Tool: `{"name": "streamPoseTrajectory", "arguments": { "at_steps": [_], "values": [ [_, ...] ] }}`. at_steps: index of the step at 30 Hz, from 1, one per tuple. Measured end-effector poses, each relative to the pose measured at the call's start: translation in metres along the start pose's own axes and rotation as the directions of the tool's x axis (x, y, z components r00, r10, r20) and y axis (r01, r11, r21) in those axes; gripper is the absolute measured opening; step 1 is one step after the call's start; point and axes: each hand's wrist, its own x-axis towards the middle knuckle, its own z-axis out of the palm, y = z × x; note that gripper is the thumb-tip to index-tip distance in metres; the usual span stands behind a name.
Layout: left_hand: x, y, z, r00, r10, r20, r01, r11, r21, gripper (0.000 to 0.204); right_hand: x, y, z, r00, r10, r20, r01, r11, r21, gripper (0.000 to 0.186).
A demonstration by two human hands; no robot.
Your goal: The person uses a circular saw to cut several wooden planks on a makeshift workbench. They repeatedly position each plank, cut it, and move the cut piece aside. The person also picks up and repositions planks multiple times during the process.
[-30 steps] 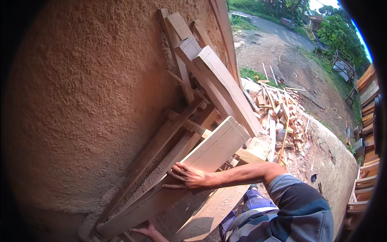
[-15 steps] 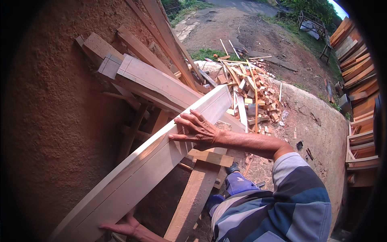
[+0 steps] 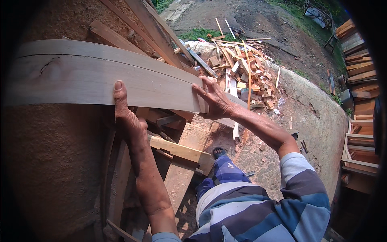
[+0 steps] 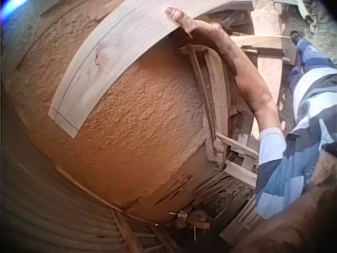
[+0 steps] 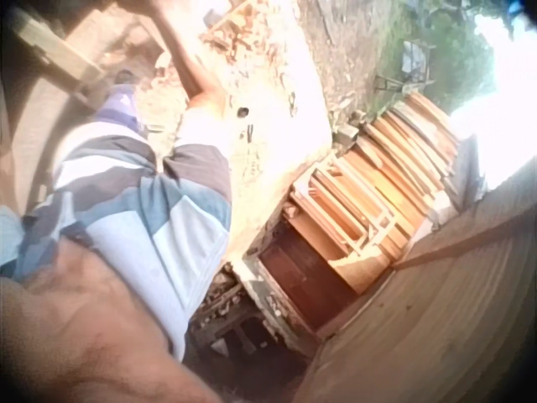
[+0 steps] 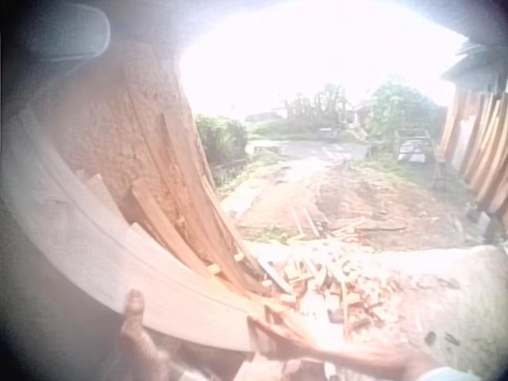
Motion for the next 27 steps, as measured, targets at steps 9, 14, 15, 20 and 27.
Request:
{"name": "streamPoseTrajectory", "arguments": {
  "at_steps": [9,14,15,20,27],
  "values": [
    [-0.005,-0.185,-0.013,0.956,-0.060,0.286,0.036,0.995,0.091,0.057,-0.091,0.089,0.048,0.929,0.324,0.180,-0.335,0.941,0.040,0.143],
    [-0.013,-0.253,-0.018,0.915,-0.114,0.386,0.014,0.967,0.253,0.056,-0.061,0.097,0.063,0.977,0.197,0.081,-0.208,0.967,0.148,0.155],
    [-0.021,-0.249,0.003,0.916,-0.089,0.391,0.011,0.980,0.197,0.059,-0.060,0.105,0.055,0.988,0.151,0.022,-0.153,0.979,0.135,0.154],
    [0.018,-0.236,-0.035,0.905,-0.333,0.264,0.199,0.881,0.428,0.088,-0.002,0.080,0.091,0.980,0.194,0.040,-0.195,0.980,0.027,0.141],
    [-0.060,-0.160,-0.110,0.984,-0.094,0.153,0.005,0.865,0.502,0.106,0.052,0.092,0.154,0.947,0.284,0.148,-0.288,0.958,0.008,0.134]
  ]
}}
